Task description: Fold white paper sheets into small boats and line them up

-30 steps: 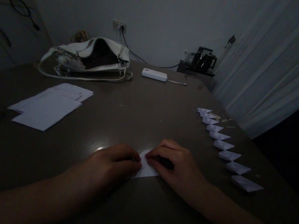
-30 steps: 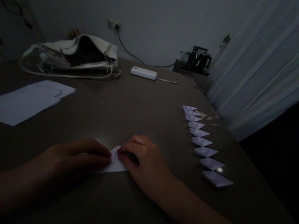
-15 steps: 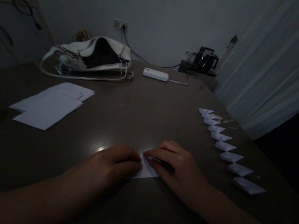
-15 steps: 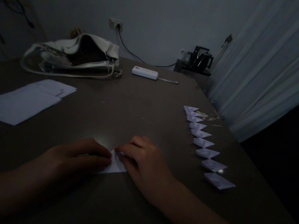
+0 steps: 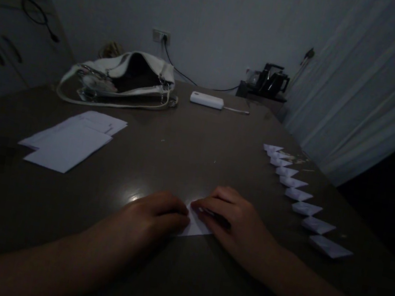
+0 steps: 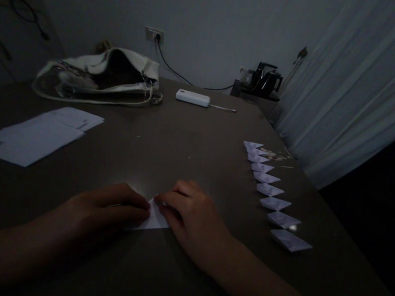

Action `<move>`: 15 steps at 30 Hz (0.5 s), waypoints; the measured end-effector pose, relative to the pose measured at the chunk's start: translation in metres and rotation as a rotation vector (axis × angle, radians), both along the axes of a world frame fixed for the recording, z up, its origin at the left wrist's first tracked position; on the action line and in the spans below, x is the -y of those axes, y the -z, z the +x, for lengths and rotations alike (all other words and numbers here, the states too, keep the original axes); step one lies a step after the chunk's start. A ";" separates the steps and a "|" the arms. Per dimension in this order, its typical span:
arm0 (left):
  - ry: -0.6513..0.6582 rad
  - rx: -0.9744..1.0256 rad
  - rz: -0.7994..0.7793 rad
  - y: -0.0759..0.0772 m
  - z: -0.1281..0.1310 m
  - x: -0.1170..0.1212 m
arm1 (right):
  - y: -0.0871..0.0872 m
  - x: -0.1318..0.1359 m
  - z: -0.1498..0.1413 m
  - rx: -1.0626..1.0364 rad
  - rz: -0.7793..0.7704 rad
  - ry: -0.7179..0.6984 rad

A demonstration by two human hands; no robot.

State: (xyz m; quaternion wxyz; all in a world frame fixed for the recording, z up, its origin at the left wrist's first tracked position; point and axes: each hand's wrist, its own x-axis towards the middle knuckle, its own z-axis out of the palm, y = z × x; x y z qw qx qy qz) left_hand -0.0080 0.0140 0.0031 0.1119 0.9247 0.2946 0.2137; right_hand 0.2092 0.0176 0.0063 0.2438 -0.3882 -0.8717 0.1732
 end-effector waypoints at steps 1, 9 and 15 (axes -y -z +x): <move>0.000 -0.006 0.003 0.000 0.000 0.000 | -0.001 0.000 0.000 0.003 -0.001 0.001; -0.002 -0.013 -0.008 -0.005 0.000 0.001 | -0.003 0.001 -0.002 0.071 0.008 0.002; 0.024 0.017 -0.005 -0.002 0.000 -0.001 | -0.007 0.004 -0.006 0.122 -0.014 0.039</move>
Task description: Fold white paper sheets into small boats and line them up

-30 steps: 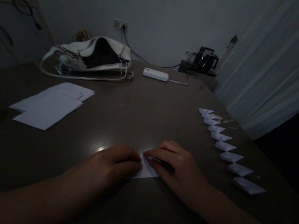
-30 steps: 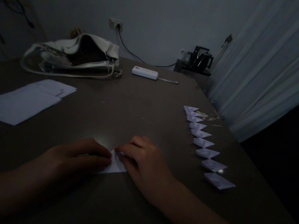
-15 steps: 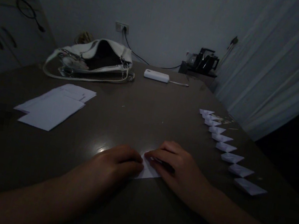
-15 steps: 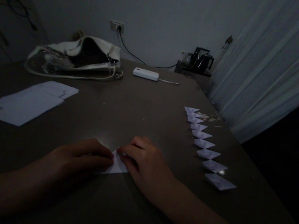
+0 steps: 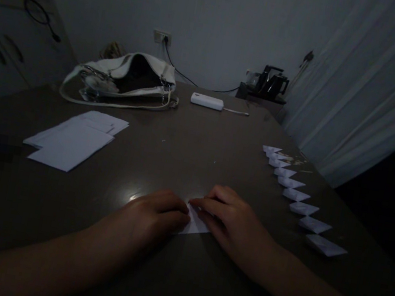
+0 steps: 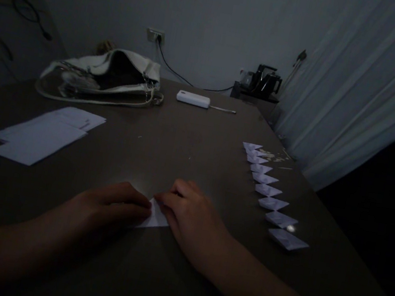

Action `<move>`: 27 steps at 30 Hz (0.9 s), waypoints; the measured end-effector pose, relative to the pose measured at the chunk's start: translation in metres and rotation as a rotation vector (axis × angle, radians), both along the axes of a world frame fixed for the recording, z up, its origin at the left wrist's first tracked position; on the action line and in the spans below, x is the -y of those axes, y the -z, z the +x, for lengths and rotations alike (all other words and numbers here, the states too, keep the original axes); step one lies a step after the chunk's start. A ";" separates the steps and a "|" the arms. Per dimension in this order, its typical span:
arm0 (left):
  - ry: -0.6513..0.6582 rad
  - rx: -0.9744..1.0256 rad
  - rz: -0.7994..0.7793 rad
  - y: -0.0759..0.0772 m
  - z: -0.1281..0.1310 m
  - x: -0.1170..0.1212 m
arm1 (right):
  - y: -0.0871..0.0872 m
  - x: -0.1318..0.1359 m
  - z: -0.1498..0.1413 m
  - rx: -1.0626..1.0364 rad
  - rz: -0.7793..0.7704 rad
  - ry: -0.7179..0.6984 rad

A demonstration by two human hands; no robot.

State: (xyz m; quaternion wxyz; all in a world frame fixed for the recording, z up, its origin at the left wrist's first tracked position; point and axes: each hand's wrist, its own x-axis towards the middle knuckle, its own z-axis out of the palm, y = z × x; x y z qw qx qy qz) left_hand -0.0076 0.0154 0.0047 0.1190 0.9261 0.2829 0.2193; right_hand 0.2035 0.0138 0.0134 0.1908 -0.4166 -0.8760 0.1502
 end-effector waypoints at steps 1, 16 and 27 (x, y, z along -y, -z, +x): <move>0.000 0.000 0.001 0.000 0.000 0.000 | -0.001 0.000 -0.001 0.013 0.006 0.001; -0.092 -0.022 -0.159 -0.010 0.003 -0.004 | -0.001 0.007 -0.012 0.053 0.058 0.099; -0.023 -0.108 -0.051 -0.015 0.011 -0.016 | 0.000 0.004 -0.011 0.015 0.052 0.110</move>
